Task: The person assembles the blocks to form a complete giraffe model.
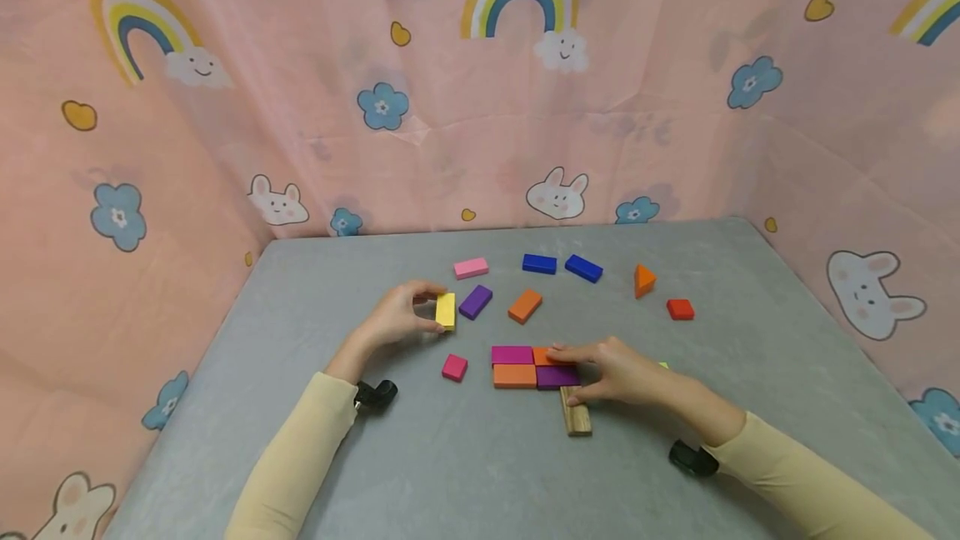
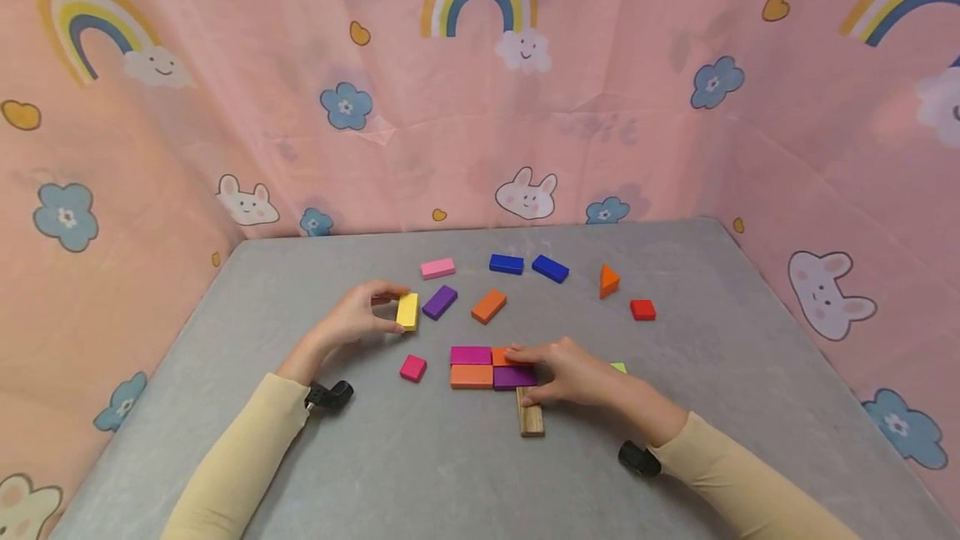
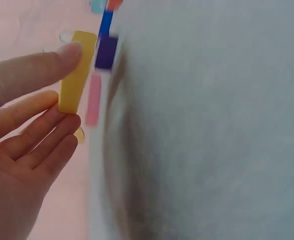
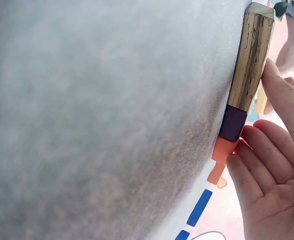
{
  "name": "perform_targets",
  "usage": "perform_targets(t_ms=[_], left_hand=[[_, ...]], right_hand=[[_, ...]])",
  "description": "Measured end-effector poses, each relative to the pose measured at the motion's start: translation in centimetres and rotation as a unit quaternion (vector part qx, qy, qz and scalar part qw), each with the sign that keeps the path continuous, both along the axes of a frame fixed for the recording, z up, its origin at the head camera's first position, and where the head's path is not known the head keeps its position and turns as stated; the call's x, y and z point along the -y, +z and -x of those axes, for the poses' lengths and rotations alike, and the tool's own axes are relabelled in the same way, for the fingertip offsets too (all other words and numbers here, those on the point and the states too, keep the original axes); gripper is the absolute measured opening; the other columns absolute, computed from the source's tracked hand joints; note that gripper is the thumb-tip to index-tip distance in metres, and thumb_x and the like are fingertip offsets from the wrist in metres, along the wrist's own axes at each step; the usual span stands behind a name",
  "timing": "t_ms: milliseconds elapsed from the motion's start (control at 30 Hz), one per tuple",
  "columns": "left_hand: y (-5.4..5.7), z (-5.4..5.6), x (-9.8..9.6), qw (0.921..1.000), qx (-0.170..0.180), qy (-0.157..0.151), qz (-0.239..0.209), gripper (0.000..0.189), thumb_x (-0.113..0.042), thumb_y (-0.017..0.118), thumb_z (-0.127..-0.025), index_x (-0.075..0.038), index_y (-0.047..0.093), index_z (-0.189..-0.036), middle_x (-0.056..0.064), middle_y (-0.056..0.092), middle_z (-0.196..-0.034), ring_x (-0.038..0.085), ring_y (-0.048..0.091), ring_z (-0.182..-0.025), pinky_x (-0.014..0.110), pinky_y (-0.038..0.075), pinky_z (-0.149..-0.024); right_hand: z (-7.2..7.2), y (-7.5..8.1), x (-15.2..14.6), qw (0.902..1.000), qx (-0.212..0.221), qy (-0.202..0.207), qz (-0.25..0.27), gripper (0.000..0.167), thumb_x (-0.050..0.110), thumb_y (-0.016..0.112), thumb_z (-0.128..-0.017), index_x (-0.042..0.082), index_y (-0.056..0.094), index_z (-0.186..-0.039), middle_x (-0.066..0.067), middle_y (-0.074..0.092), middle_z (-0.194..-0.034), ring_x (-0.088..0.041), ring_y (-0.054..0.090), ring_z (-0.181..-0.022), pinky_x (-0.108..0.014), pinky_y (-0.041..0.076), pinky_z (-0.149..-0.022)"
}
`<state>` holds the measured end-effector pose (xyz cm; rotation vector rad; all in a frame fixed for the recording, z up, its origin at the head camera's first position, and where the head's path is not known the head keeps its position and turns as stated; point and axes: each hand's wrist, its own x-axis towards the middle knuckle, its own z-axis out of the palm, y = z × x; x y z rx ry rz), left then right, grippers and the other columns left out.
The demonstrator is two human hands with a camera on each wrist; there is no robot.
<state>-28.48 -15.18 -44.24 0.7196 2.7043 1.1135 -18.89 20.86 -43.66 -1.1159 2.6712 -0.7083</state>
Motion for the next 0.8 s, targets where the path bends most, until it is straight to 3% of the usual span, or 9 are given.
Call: perform_targets(t_ms=[233, 367, 567, 800], left_hand=[[1.6, -4.1, -1.8, 0.9955, -0.053, -0.078, 0.004, 0.058, -0.025, 0.084, -0.071, -0.014, 0.062, -0.123, 0.000, 0.062, -0.121, 0.019, 0.059, -0.111, 0.038, 0.049, -0.097], [1.6, -5.9, -2.5, 0.9894, -0.081, -0.120, -0.011, 0.058, -0.029, 0.085, -0.069, -0.014, 0.064, -0.121, -0.004, 0.065, -0.117, 0.014, 0.059, -0.107, 0.037, 0.051, -0.093], [1.2, -7.6, -3.6, 0.9794, -0.096, -0.178, -0.011, 0.057, -0.033, 0.085, -0.069, -0.015, 0.064, -0.120, -0.006, 0.065, -0.117, 0.007, 0.059, -0.107, 0.031, 0.051, -0.092], [1.1, -8.6, -4.5, 0.9723, -0.091, -0.215, 0.016, 0.056, -0.040, 0.083, -0.070, -0.016, 0.065, -0.117, -0.008, 0.065, -0.113, 0.006, 0.057, -0.105, 0.027, 0.049, -0.090]], right_hand=[[0.1, -0.2, 0.0, 0.9999, 0.011, -0.005, 0.001, 0.065, 0.041, 0.074, -0.078, 0.013, 0.055, -0.134, -0.010, 0.054, -0.136, -0.028, 0.051, -0.125, -0.045, 0.047, -0.096], [0.1, -0.3, 0.0, 0.9999, 0.014, -0.008, -0.003, 0.066, 0.042, 0.074, -0.078, 0.014, 0.055, -0.135, -0.010, 0.053, -0.136, -0.028, 0.050, -0.126, -0.045, 0.047, -0.096], [0.1, -0.2, 0.0, 0.9998, 0.012, -0.013, -0.007, 0.066, 0.044, 0.073, -0.078, 0.015, 0.056, -0.134, -0.010, 0.054, -0.136, -0.028, 0.050, -0.126, -0.046, 0.047, -0.096], [0.0, -0.2, 0.1, 0.9998, 0.013, -0.011, -0.004, 0.066, 0.043, 0.074, -0.078, 0.015, 0.055, -0.135, -0.010, 0.054, -0.136, -0.028, 0.050, -0.126, -0.046, 0.047, -0.096]])
